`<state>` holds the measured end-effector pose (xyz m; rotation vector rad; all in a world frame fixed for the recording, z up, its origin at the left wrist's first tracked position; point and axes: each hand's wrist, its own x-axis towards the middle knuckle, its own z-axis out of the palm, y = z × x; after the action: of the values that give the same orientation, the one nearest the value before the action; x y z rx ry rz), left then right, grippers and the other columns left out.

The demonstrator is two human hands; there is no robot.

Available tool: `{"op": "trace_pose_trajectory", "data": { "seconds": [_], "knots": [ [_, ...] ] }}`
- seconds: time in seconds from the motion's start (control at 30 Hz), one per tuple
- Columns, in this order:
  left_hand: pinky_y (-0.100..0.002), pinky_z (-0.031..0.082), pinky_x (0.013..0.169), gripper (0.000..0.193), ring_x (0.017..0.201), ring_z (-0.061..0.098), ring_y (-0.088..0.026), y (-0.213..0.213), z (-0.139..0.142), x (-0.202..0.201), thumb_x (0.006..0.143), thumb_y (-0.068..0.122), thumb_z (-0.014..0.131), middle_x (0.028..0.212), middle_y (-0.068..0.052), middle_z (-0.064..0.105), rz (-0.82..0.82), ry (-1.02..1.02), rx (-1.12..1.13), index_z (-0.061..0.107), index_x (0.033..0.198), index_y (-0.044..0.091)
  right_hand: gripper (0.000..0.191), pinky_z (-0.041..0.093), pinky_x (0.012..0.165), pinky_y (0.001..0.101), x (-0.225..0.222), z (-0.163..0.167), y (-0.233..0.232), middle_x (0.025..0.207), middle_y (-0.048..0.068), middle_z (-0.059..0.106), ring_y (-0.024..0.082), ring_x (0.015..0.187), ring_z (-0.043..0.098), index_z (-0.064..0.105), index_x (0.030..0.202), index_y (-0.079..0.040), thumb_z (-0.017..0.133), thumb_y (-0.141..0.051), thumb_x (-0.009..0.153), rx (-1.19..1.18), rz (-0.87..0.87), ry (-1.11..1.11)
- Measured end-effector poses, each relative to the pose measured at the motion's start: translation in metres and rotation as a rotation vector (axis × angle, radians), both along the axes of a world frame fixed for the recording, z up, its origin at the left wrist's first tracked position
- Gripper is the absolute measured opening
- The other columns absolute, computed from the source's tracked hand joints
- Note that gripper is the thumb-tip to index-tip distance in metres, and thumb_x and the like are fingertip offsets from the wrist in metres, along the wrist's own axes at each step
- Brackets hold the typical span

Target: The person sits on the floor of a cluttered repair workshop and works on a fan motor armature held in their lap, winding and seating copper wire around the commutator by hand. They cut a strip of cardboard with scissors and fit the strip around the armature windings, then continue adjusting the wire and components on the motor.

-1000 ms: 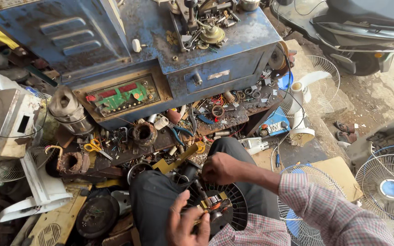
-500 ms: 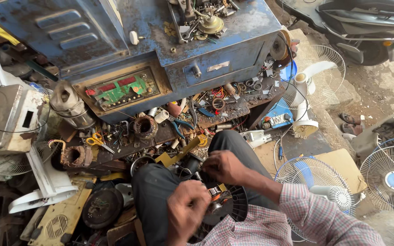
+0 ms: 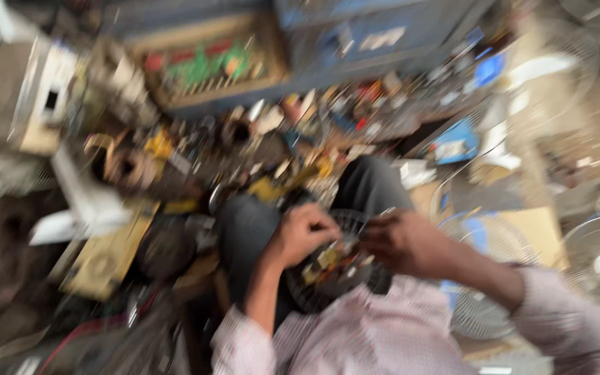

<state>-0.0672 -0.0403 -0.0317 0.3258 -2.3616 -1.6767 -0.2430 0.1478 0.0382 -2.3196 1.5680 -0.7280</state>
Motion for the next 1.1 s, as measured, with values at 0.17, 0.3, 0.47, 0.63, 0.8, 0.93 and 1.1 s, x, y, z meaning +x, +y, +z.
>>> {"op": "trace_pose_trajectory", "data": {
  "seconds": [0.17, 0.3, 0.47, 0.63, 0.8, 0.93, 1.1],
  "knots": [
    [-0.035, 0.058, 0.084, 0.009, 0.091, 0.072, -0.020, 0.022, 0.029, 0.021, 0.092, 0.019, 0.077, 0.094, -0.004, 0.074, 0.250, 0.078, -0.031, 0.076, 0.093, 0.010, 0.009, 0.051, 0.062, 0.0455, 0.042, 0.042, 0.001, 0.076, 0.009, 0.064, 0.029, 0.069, 0.065, 0.066, 0.077, -0.007, 0.070, -0.014, 0.081, 0.386, 0.123, 0.099],
    [-0.062, 0.037, 0.119, 0.019, 0.138, 0.049, -0.040, 0.086, 0.041, 0.052, 0.092, 0.016, 0.073, 0.143, -0.010, 0.059, 0.228, 0.160, -0.755, 0.080, 0.110, 0.018, 0.011, 0.052, 0.061, 0.0434, 0.041, 0.051, -0.006, 0.075, 0.010, 0.064, 0.027, 0.070, 0.066, 0.066, 0.078, -0.005, 0.068, -0.016, 0.078, 0.316, 0.288, -0.046],
    [-0.065, 0.026, 0.128, 0.012, 0.152, 0.028, -0.047, 0.106, 0.036, 0.065, 0.093, 0.019, 0.077, 0.158, -0.018, 0.038, 0.374, 0.267, -0.516, 0.074, 0.104, 0.017, 0.014, 0.055, 0.064, 0.0419, 0.012, 0.029, -0.036, 0.081, 0.009, 0.070, 0.027, 0.075, 0.070, 0.074, 0.091, -0.005, 0.071, -0.016, 0.082, 0.188, 0.283, -0.208],
    [-0.064, 0.030, 0.126, 0.011, 0.153, 0.027, -0.051, 0.105, 0.035, 0.063, 0.091, 0.013, 0.075, 0.155, -0.025, 0.041, 0.507, 0.271, -0.520, 0.071, 0.101, 0.013, 0.015, 0.056, 0.067, 0.0412, -0.009, 0.012, -0.079, 0.087, 0.012, 0.071, 0.027, 0.081, 0.069, 0.077, 0.094, -0.004, 0.078, -0.018, 0.088, 0.061, 0.135, -0.190],
    [-0.062, 0.042, 0.117, 0.012, 0.140, 0.044, -0.044, 0.099, 0.034, 0.066, 0.089, 0.012, 0.076, 0.145, -0.020, 0.055, 0.346, 0.235, -0.908, 0.069, 0.095, 0.005, 0.027, 0.054, 0.066, 0.0394, -0.030, -0.053, -0.099, 0.079, 0.007, 0.072, 0.024, 0.076, 0.069, 0.079, 0.086, -0.008, 0.084, -0.033, 0.082, 0.227, -0.021, -0.356],
    [-0.040, 0.057, 0.086, 0.010, 0.101, 0.065, -0.026, 0.078, 0.051, 0.053, 0.093, 0.014, 0.075, 0.121, -0.018, 0.061, 0.511, 0.318, -0.115, 0.070, 0.095, 0.005, 0.030, 0.053, 0.059, 0.0399, -0.056, -0.072, -0.087, 0.078, 0.009, 0.071, 0.025, 0.072, 0.067, 0.080, 0.085, -0.009, 0.085, -0.038, 0.079, 0.230, -0.193, -0.264],
    [-0.035, 0.054, 0.067, 0.025, 0.073, 0.069, -0.020, 0.026, 0.044, 0.004, 0.083, 0.025, 0.085, 0.079, -0.007, 0.069, 0.104, 0.004, -0.084, 0.073, 0.079, 0.003, 0.024, 0.055, 0.063, 0.0387, -0.075, -0.030, -0.065, 0.081, 0.008, 0.072, 0.024, 0.073, 0.069, 0.080, 0.088, -0.012, 0.084, -0.035, 0.082, 0.123, -0.208, 0.017]
  ]
}}
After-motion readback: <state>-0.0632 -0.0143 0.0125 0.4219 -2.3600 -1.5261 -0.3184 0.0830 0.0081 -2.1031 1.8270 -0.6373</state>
